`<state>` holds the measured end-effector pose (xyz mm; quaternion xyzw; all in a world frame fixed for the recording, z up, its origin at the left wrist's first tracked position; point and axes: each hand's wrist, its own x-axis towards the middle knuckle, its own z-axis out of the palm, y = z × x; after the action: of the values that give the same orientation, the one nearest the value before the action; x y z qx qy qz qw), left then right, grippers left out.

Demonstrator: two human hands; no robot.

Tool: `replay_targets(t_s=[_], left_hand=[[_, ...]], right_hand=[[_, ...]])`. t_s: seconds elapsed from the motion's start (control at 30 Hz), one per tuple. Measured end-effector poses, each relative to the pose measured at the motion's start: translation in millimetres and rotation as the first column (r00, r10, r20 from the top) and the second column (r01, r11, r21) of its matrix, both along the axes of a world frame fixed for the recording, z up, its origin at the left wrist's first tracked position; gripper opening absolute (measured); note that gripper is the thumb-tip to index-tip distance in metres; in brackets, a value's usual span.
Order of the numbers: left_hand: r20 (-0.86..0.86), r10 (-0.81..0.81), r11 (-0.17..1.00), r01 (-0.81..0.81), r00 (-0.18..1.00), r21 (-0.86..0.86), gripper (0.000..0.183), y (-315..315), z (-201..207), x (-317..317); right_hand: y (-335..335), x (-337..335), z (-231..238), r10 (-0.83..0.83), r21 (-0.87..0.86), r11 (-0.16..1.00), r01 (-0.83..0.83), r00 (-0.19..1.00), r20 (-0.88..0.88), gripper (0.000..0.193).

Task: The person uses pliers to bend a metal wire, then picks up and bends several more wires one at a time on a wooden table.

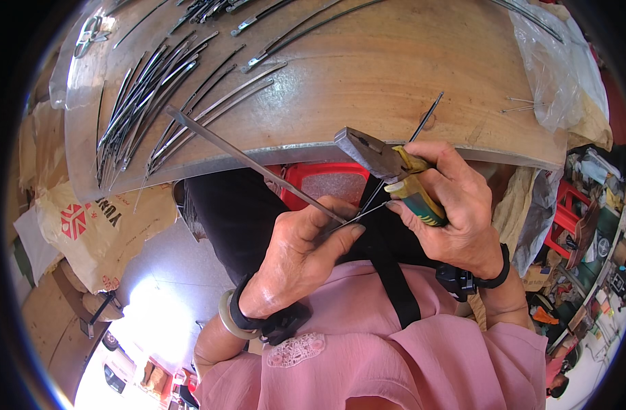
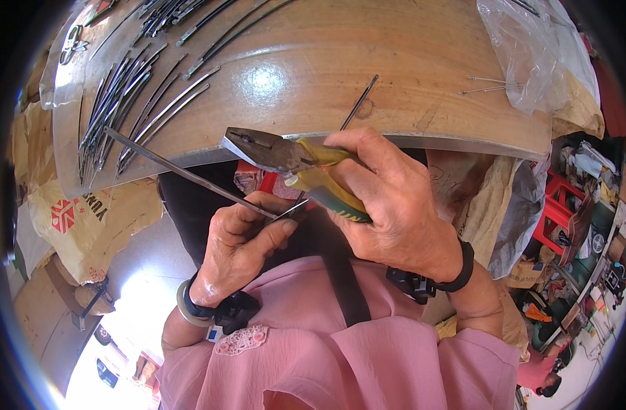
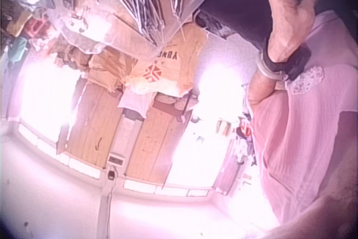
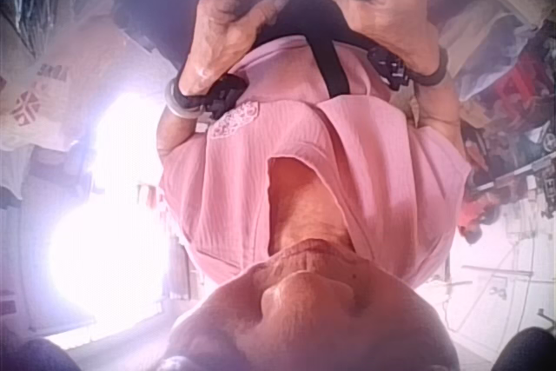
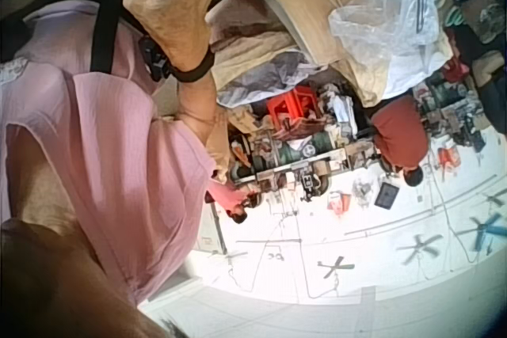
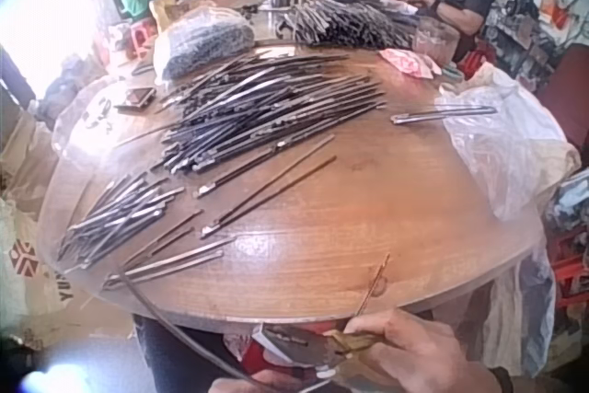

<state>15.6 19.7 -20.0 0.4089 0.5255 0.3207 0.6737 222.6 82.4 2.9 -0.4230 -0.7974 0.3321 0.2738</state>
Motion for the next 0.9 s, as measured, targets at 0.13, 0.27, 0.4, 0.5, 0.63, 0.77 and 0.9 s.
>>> replay_targets(t_s=[0.13,0.27,0.4,0.5,0.63,0.77,0.9], left_hand=[[-0.001,-0.013,1.0,0.013,1.0,-0.001,0.01,-1,-2,-2],[0.005,-0.002,1.0,0.002,1.0,0.004,0.009,-1,-4,-1],[0.009,0.006,1.0,-0.006,1.0,0.005,0.009,-2,-6,0],[-0.014,-0.026,1.0,0.026,1.0,-0.016,0.009,0,-6,0],[-0.021,-0.026,0.997,0.025,0.999,-0.077,0.01,2,-4,1],[-0.014,-0.029,0.998,0.028,0.999,-0.058,0.012,1,-8,2],[-0.052,-0.054,0.996,0.05,0.997,-0.079,0.016,5,-7,2]], right_hand=[[0,0,-1,0.003,0.007,1.0,-0.003,1.0,0.0,0.022],[0,0,-3,-0.001,0.016,1.0,0.001,1.0,0.001,0.023],[-1,-2,-4,-0.001,0.022,1.0,0.001,1.0,0.001,0.024],[-1,-2,-6,-0.008,0.036,0.999,0.008,1.0,0.004,0.023],[-1,-3,-9,-0.008,0.061,0.998,0.008,1.0,0.013,0.023],[0,-4,-10,-0.007,0.073,0.997,0.006,1.0,0.014,0.024],[2,-5,-14,0.002,0.103,0.995,-0.003,1.0,0.012,0.027]])
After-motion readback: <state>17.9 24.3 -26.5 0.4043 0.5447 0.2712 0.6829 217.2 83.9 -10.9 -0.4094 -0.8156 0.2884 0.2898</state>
